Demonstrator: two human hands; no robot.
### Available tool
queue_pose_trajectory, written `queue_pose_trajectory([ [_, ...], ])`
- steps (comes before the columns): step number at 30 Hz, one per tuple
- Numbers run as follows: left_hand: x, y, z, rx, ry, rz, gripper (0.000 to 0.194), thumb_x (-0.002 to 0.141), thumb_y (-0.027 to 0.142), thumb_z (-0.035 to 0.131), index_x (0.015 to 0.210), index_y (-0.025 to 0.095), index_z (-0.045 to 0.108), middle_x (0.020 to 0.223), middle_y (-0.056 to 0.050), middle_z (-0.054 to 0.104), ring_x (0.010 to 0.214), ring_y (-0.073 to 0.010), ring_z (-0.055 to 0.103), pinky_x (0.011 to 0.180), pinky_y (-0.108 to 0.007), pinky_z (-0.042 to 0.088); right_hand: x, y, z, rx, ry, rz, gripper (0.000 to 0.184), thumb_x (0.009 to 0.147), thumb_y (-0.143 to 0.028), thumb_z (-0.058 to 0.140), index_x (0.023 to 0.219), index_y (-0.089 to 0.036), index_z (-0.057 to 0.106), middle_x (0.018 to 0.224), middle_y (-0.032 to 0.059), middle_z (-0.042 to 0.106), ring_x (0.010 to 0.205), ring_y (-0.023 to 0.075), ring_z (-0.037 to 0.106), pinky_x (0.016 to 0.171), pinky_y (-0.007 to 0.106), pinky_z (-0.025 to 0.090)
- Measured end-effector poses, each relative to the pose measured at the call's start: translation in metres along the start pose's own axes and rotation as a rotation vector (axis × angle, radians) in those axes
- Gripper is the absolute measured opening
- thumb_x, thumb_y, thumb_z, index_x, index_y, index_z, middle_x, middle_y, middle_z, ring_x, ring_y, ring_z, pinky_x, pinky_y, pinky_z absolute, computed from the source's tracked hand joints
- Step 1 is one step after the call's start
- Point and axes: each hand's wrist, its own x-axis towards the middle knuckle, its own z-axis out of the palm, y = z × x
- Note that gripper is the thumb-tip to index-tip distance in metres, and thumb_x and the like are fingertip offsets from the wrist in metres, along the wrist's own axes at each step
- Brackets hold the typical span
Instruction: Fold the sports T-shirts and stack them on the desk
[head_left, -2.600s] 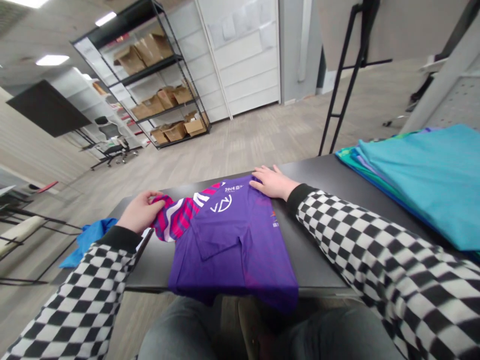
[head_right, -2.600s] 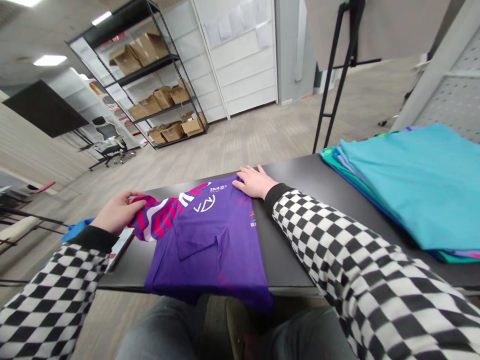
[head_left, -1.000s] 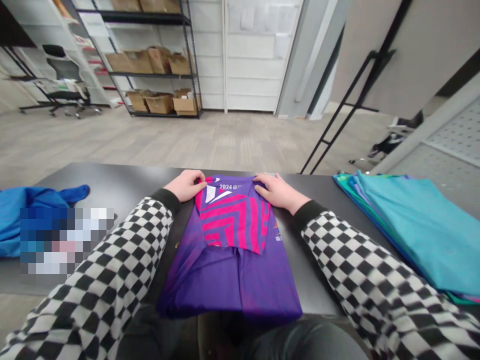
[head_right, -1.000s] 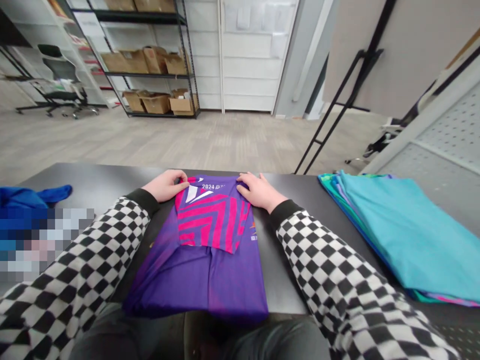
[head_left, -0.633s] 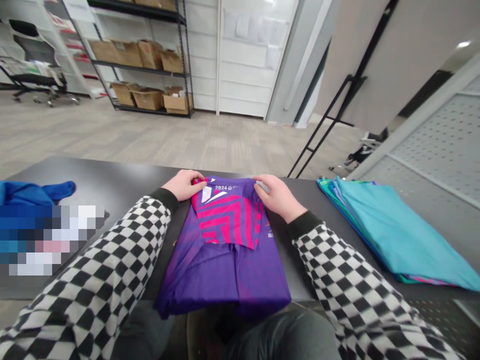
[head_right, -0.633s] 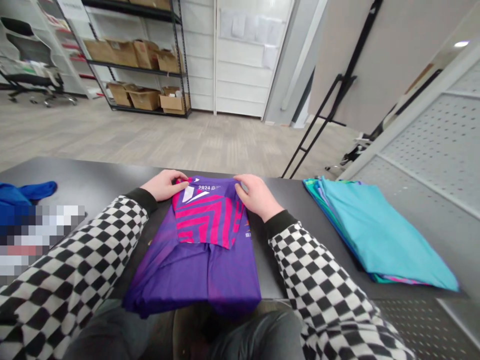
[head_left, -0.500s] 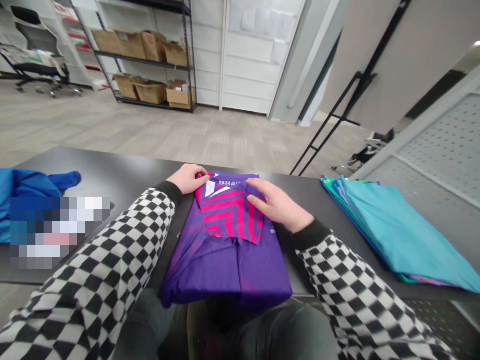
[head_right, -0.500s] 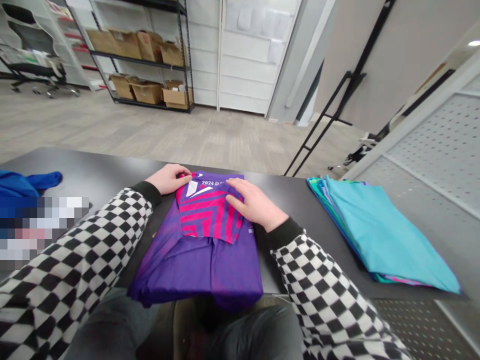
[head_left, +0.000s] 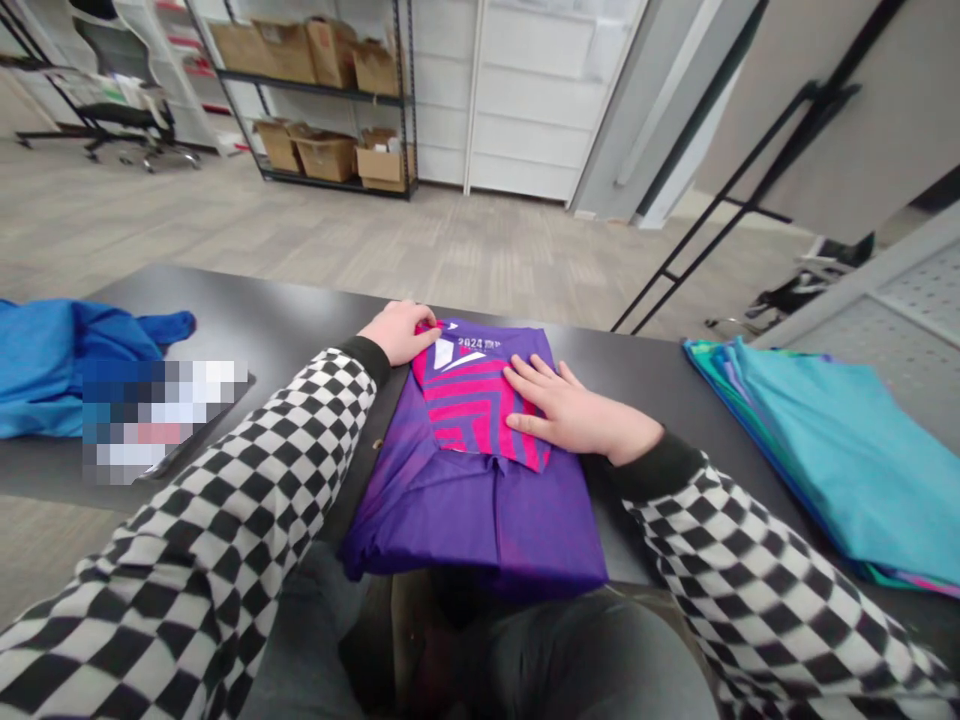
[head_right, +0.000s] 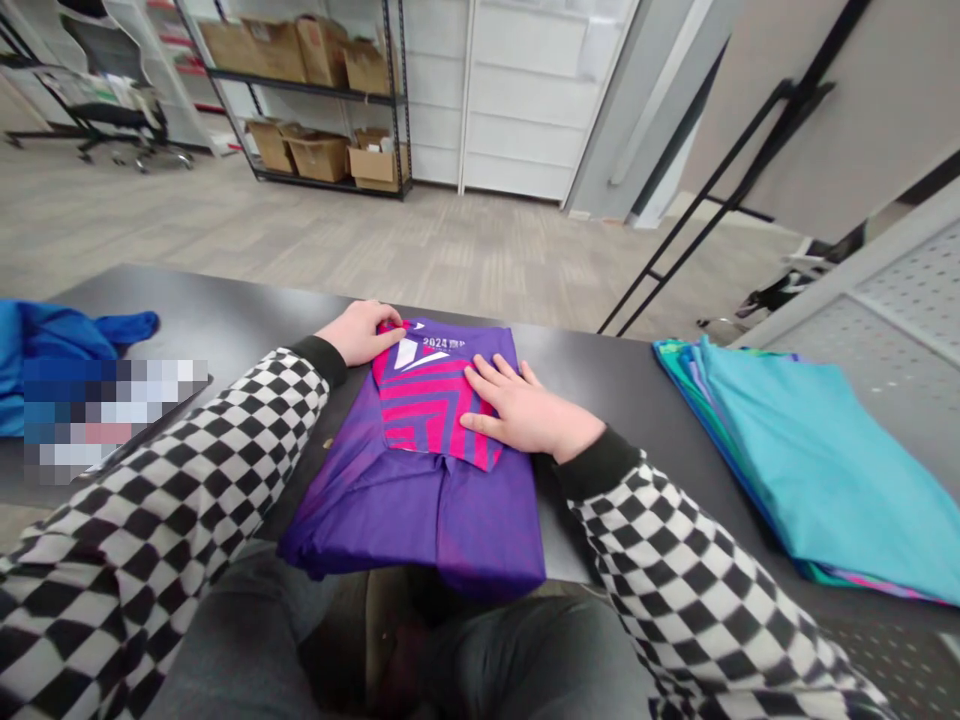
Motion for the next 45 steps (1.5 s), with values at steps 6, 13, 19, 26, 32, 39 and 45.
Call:
queue_pose_trajectory([
  [6,-0.030,0.029,-0.029,-0.041,0.226,-0.036,0.042,0.104,0.041,0.063,0.131,0.013,0.076,0.128,-0.017,0.076,0.128,-0.0339,0.066,0.123,-0.051,0.046,0.002,-0.018,-0.010,0.019,0.178,-0.097,0.075,0.115,-0.065,0.050,0.181,-0.031,0.039,0.189,0.0102,0.029,0.176,0.0398,0.020,0.141,0.074,0.011],
  [13,-0.229,0.120,-0.046,-0.192,0.498,-0.208,0.021,0.106,0.034,0.059,0.109,0.024,0.077,0.117,-0.011,0.081,0.117,-0.0304,0.074,0.114,-0.045,0.056,-0.001,-0.017,-0.014,0.079,0.432,-0.123,0.058,0.116,-0.049,0.047,0.167,-0.025,0.060,0.171,0.0125,0.060,0.164,0.0345,0.050,0.142,0.068,0.020],
  [19,-0.371,0.152,0.009,-0.526,0.525,-0.559,0.022,0.108,0.048,0.061,0.112,0.030,0.074,0.110,-0.009,0.080,0.105,-0.0306,0.079,0.099,-0.047,0.065,-0.071,-0.086,0.001,0.284,0.784,0.055,0.044,0.112,-0.050,0.050,0.133,-0.028,0.082,0.132,0.0130,0.084,0.129,0.0356,0.077,0.125,0.064,0.053],
  [26,-0.346,0.145,0.022,-0.488,0.374,-0.484,0.026,0.102,0.054,0.070,0.106,0.028,0.070,0.109,-0.007,0.081,0.107,-0.0277,0.078,0.101,-0.042,0.060,-0.138,-0.227,0.117,1.065,0.653,0.111,0.028,0.104,-0.059,0.069,0.116,-0.036,0.082,0.094,0.0049,0.084,0.088,0.0307,0.082,0.087,0.055,0.070],
  [32,-0.338,0.174,0.006,-0.282,0.339,-0.387,0.035,0.105,0.048,0.065,0.078,0.026,0.059,0.067,0.003,0.060,0.064,-0.0177,0.058,0.065,-0.030,0.043,-0.097,-0.268,0.149,1.415,0.598,0.265,0.055,0.086,-0.069,0.086,0.118,-0.025,0.080,0.110,0.0087,0.084,0.107,0.0278,0.079,0.096,0.042,0.062],
  [39,-0.324,0.184,-0.030,-0.326,0.116,0.043,0.018,0.103,0.029,0.066,0.092,0.026,0.079,0.082,0.000,0.077,0.071,-0.0175,0.069,0.071,-0.030,0.051,-0.056,-0.268,0.129,1.572,0.656,0.351,0.053,0.077,-0.070,0.090,0.074,-0.025,0.062,0.065,-0.0035,0.059,0.066,0.0177,0.055,0.062,0.032,0.045],
  [45,-0.218,0.125,-0.057,-0.257,0.251,-0.001,0.031,0.109,0.033,0.055,0.116,0.022,0.083,0.121,-0.008,0.085,0.116,-0.0241,0.078,0.109,-0.036,0.060,-0.047,-0.267,0.144,1.440,0.795,0.421,0.048,0.081,-0.062,0.085,0.070,-0.027,0.054,0.059,-0.0080,0.046,0.060,0.0150,0.040,0.058,0.031,0.031],
])
